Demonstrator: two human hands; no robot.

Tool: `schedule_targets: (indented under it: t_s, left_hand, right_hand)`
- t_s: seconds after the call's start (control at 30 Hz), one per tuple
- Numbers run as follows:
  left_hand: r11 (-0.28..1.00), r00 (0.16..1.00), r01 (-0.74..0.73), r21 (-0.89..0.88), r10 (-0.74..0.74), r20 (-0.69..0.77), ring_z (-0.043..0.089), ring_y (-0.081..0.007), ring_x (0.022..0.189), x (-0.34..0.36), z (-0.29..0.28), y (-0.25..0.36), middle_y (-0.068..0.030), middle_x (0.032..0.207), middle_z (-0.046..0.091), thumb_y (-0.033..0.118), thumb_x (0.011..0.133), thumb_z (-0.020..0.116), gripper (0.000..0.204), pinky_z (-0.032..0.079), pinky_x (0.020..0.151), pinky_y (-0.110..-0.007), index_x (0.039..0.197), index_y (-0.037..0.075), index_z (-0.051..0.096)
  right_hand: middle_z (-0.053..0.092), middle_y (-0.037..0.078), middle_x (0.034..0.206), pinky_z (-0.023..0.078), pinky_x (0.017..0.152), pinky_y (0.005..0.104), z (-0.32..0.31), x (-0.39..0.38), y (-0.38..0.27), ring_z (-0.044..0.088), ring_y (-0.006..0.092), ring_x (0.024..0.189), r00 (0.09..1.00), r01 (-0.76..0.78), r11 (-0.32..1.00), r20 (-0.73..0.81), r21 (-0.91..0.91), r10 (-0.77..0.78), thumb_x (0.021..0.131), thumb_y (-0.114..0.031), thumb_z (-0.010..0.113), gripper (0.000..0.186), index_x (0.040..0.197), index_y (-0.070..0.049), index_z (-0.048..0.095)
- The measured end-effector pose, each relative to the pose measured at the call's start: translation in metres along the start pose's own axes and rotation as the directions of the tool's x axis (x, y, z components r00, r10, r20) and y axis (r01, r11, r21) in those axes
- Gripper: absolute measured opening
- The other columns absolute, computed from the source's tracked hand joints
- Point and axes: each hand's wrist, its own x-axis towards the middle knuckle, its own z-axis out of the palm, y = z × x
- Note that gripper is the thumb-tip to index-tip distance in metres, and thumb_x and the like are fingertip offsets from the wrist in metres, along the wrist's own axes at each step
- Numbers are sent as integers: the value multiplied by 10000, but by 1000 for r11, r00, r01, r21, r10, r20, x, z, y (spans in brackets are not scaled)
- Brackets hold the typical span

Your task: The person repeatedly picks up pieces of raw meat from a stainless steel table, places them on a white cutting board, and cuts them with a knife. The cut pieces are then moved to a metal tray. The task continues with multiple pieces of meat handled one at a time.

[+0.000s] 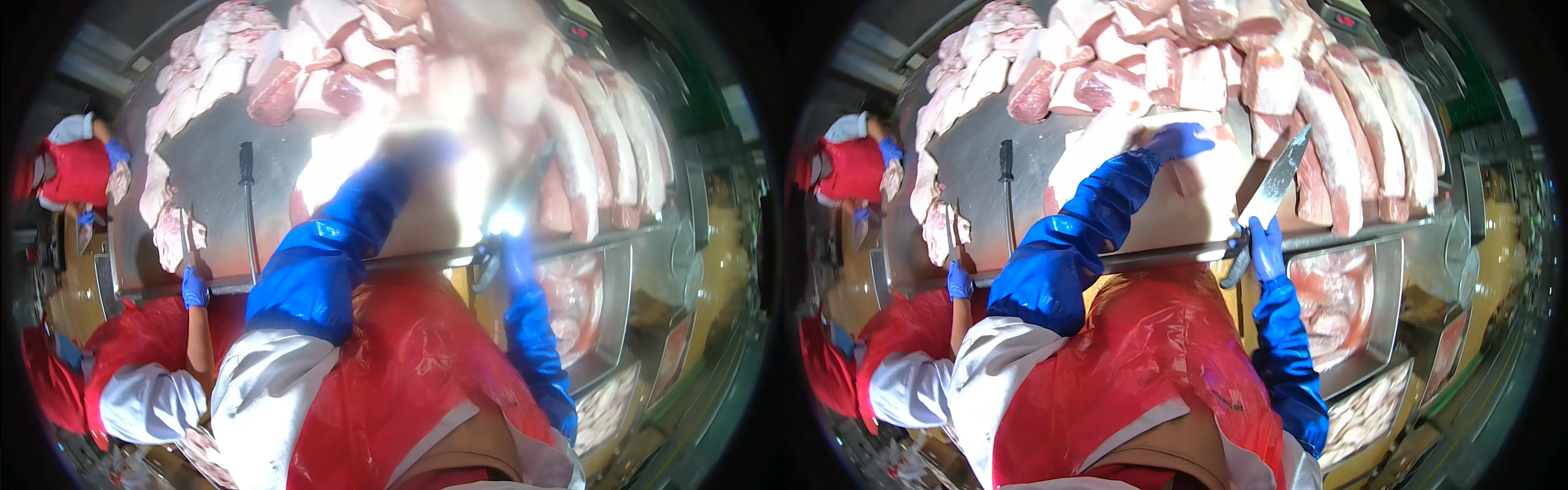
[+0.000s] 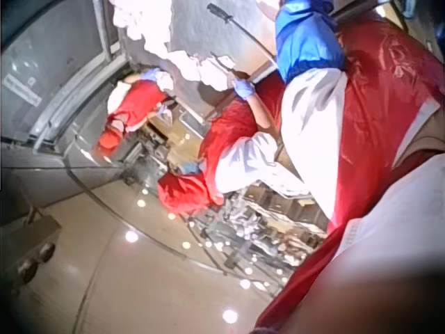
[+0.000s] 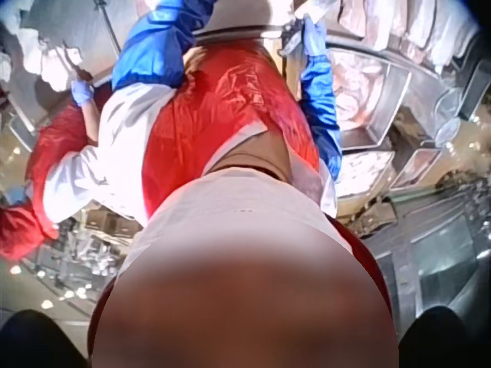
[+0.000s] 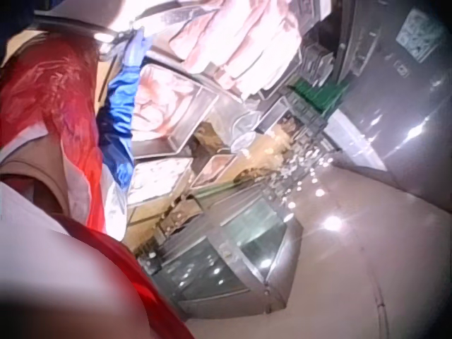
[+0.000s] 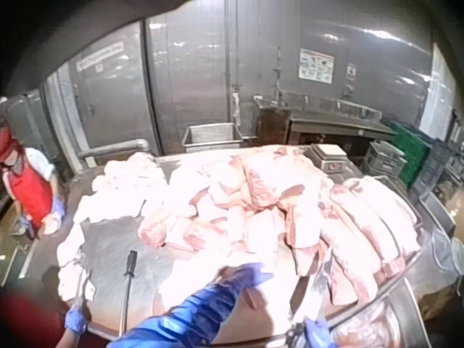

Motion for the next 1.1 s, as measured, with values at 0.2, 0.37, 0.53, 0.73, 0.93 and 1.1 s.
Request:
schedule_targets:
  t_s: [0.2,0.37,0.53,0.73,0.93,1.1]
  left_hand:
    - [427,741,619,-659,-597,309,648,-216,1021,-39,21,107,-107,1192,659,364,922,676,521,520,833,-344,1316,44,558]
    - [-88,515,337,-937,-816,261,621,-155,1056,-102,-64,129,-56,1269,633,359,930,679,632,509,811,-304,1446,60,471]
    - [168,487,122,-978,-869,-88,590,-206,1176,-42,-216,64,-129,1314,586,367,957,657,667,497,971,-337,1472,16,420]
    - [408,347,912,-36,-815,-463,552,-377,1284,-129,-216,-114,-227,1393,565,611,858,654,879,404,1100,-447,1494,52,420]
    - [667,577,737,-110,-706,-411,324,-456,1362,-103,-180,-111,-277,1467,343,560,860,655,822,295,1116,-556,1493,118,372]
    - [629,581,772,-89,-756,-302,272,-532,1431,-145,-133,7,-326,1576,224,495,734,800,1060,294,1135,-603,1582,150,266]
  right_hand:
    - [632,39,1081,475,866,272,-2,54,7,571,111,962,979,202,964,9,-171,-204,998,-210,602,312,1253,-31,576]
    - [639,70,1109,491,878,310,125,58,-77,587,142,997,930,361,850,217,-384,-296,982,-196,589,346,1259,10,572]
    - [617,47,988,504,744,289,210,122,-141,578,121,817,825,553,799,289,-237,-486,975,-169,584,288,1211,-2,577]
    - [626,74,1004,546,710,320,218,85,-109,641,178,838,931,272,959,274,-83,-240,998,-165,556,298,1252,-12,531]
    - [643,94,904,524,630,295,80,17,3,636,178,733,973,32,997,225,75,-48,1030,-251,543,252,1185,-54,521]
    - [625,118,877,504,599,325,-27,40,59,584,202,682,997,17,990,70,-142,-7,995,-348,584,261,1078,-110,514]
